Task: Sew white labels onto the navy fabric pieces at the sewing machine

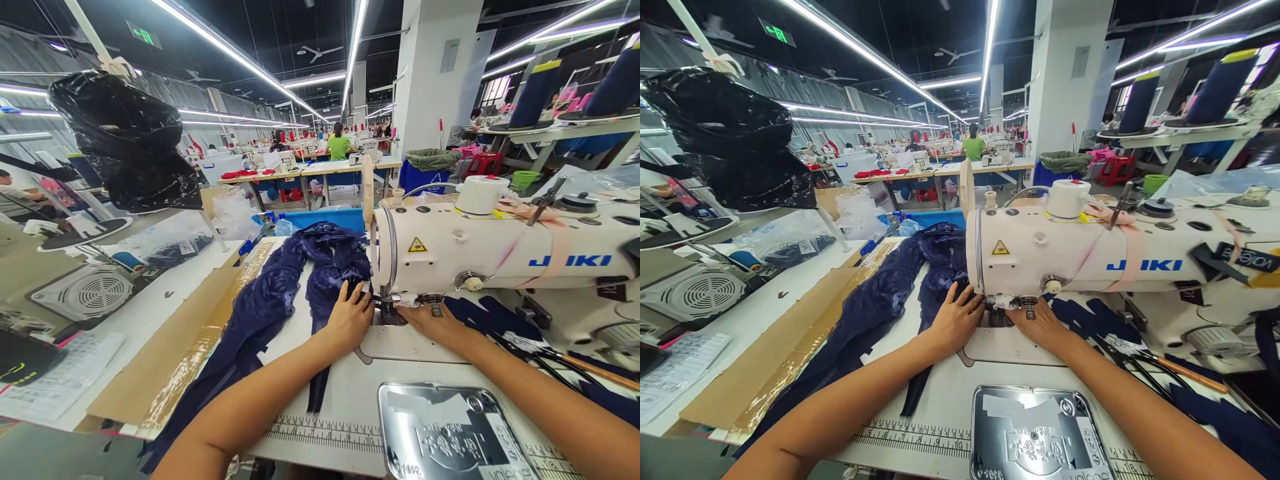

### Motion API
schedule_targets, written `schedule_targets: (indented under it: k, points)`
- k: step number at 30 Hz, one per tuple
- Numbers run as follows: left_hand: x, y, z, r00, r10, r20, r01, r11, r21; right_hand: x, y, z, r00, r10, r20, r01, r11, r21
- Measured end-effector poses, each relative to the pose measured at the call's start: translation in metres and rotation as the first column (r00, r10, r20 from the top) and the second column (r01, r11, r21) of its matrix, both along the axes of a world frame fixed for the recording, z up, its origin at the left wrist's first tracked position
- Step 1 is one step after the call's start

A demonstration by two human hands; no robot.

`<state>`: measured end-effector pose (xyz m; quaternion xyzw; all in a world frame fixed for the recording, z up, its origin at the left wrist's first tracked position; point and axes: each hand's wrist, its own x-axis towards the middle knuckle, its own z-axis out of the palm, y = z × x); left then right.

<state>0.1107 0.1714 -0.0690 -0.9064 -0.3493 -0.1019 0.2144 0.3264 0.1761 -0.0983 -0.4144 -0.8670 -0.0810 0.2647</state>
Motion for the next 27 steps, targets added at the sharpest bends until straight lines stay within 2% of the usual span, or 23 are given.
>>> schedule_targets:
  k: [7, 10, 17, 27]
  points:
    - [0.005, 0.014, 0.008, 0.999, -0.037, -0.040, 0.030, 0.989, -0.144, 0.001, -0.009, 0.008, 0.993, -0.018, 0.116, 0.012, 0.999, 0.053]
    - [0.005, 0.015, 0.007, 0.999, -0.042, -0.033, 0.036, 0.988, -0.150, 0.001, -0.009, 0.004, 0.987, -0.030, 0.159, 0.017, 0.997, 0.081]
    - [0.003, 0.019, 0.004, 0.998, -0.061, -0.031, 0.056, 0.987, -0.148, -0.003, -0.005, -0.011, 0.981, -0.149, 0.128, 0.142, 0.988, 0.065]
    - [0.006, 0.027, 0.007, 0.996, -0.091, -0.018, 0.086, 0.980, -0.182, -0.010, -0.010, -0.012, 0.955, -0.245, 0.167, 0.235, 0.969, 0.076]
